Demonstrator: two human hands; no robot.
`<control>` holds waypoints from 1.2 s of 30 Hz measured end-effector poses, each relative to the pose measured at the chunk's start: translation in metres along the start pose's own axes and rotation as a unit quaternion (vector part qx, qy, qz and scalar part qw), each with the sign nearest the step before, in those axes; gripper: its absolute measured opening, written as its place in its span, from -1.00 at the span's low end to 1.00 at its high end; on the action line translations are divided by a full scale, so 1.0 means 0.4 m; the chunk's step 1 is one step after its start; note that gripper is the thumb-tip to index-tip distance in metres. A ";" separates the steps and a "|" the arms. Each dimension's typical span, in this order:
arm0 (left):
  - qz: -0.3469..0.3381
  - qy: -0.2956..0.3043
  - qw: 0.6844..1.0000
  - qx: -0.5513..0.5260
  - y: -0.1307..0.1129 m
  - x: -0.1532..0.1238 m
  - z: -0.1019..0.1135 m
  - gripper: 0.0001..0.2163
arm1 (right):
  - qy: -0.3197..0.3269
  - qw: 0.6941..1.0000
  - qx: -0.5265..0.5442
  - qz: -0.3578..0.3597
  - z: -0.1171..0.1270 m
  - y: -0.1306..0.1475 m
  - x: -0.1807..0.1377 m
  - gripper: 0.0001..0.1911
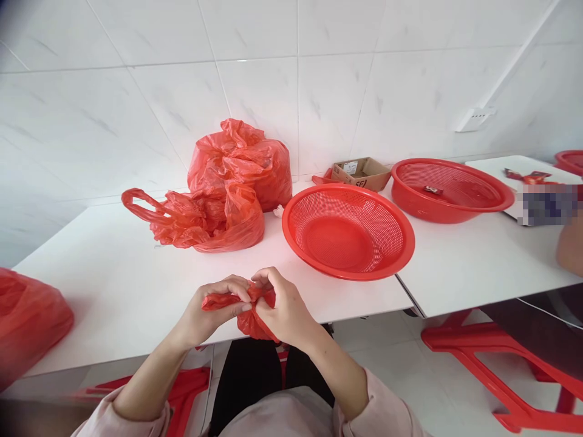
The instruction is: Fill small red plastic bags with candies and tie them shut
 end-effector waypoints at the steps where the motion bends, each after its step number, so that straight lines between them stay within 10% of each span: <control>1: -0.004 -0.003 1.000 0.007 0.002 -0.001 -0.002 -0.98 | -0.002 1.000 -0.006 -0.002 -0.001 -0.001 0.001 -0.72; 11: -0.199 -0.224 0.926 0.230 -0.027 -0.006 0.024 -0.79 | -0.035 0.998 -0.004 -0.052 -0.037 -0.011 -0.011 -0.77; 19: -0.233 -0.239 0.903 0.271 -0.059 -0.023 0.033 -0.90 | 0.014 0.953 0.263 -0.152 -0.041 -0.064 -0.007 -0.71; 27: -0.231 -0.128 0.909 0.322 -0.096 -0.025 0.041 -0.90 | 0.020 0.999 -0.033 -0.019 0.017 0.028 0.004 -0.96; 36: -0.245 -0.193 0.877 0.365 -0.110 -0.033 0.103 -0.94 | 0.088 0.911 -0.382 0.131 -0.019 0.117 -0.032 -0.84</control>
Point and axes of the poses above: each hand's wrist, its own x-axis towards the middle knuckle, its own z-axis out of the back of the hand, y = z × x, the point moved 9 cm from there along x, towards the middle knuckle, and after that the axes turned 1 degree about z, right-handed, at the moved point
